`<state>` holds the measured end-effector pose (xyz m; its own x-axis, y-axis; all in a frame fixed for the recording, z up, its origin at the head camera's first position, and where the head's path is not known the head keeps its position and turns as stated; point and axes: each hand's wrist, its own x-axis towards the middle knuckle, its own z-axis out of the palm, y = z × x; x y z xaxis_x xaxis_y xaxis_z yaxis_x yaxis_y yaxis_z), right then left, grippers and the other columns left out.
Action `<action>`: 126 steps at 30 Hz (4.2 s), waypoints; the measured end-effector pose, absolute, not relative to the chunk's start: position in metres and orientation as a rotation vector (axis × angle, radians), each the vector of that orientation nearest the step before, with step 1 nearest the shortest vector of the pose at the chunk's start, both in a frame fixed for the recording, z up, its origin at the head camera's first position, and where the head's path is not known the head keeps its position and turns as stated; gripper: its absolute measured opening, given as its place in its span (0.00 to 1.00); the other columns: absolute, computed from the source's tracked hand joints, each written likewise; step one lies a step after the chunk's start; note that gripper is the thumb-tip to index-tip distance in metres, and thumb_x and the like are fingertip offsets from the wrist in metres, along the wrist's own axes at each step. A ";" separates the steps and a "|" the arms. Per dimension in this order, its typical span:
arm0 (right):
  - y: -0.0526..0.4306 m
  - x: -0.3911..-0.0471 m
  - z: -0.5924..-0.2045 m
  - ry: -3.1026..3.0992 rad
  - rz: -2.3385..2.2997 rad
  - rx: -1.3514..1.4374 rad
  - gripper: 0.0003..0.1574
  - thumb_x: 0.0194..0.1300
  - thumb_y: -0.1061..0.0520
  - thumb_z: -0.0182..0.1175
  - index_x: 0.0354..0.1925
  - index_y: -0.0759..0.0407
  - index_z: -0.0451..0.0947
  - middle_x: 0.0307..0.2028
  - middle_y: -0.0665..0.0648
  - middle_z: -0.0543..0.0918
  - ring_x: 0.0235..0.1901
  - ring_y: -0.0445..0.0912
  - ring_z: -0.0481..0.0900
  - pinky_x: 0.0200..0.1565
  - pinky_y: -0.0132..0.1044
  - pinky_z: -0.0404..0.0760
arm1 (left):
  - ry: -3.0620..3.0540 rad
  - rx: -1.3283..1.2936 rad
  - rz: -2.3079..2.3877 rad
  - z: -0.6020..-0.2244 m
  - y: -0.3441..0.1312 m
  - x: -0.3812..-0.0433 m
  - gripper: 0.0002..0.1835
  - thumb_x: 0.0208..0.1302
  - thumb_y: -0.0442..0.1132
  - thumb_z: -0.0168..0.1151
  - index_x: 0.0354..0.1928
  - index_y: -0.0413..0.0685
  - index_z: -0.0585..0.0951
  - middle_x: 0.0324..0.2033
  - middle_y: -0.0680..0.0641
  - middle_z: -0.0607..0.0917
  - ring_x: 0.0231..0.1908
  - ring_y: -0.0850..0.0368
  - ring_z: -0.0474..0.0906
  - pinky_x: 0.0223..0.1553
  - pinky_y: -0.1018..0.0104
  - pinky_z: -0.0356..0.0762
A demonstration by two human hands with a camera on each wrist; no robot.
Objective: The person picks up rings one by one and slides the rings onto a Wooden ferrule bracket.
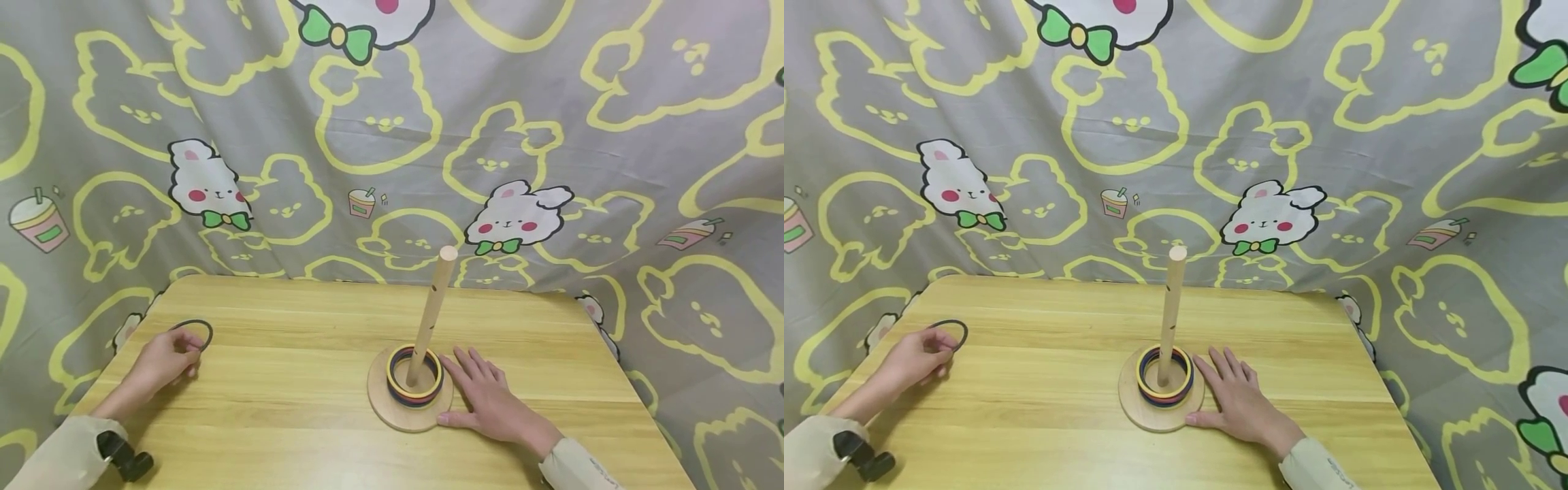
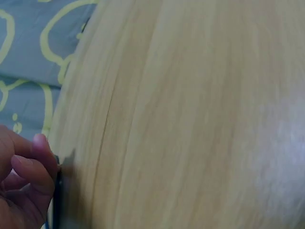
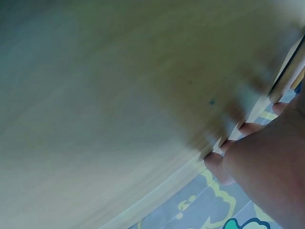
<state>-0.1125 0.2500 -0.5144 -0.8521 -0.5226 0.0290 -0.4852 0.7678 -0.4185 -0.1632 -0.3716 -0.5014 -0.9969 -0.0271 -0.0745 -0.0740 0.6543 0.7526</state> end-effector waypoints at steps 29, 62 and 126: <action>0.250 -0.110 -0.512 2.869 -0.656 -0.821 0.65 0.71 0.22 0.63 0.87 0.56 0.55 0.84 0.72 0.53 0.82 0.74 0.45 0.69 0.83 0.53 | 3.038 -0.001 1.406 -0.449 -0.336 -0.144 0.17 0.82 0.34 0.58 0.58 0.23 0.84 0.34 0.41 0.87 0.23 0.62 0.78 0.17 0.66 0.72; 0.251 -0.111 -0.514 2.879 -0.646 -0.851 0.64 0.72 0.25 0.65 0.87 0.58 0.55 0.83 0.74 0.54 0.81 0.76 0.47 0.68 0.83 0.54 | 2.216 0.242 2.351 -0.393 -0.248 -0.122 0.20 0.80 0.27 0.60 0.69 0.41 0.81 0.33 0.46 0.84 0.19 0.59 0.77 0.14 0.70 0.74; 0.252 -0.112 -0.515 2.895 -0.651 -0.833 0.64 0.70 0.20 0.62 0.87 0.53 0.57 0.83 0.72 0.55 0.81 0.74 0.48 0.70 0.80 0.55 | 1.757 0.693 2.360 -0.275 -0.037 -0.139 0.19 0.81 0.27 0.56 0.69 0.33 0.79 0.34 0.42 0.80 0.17 0.59 0.76 0.15 0.72 0.67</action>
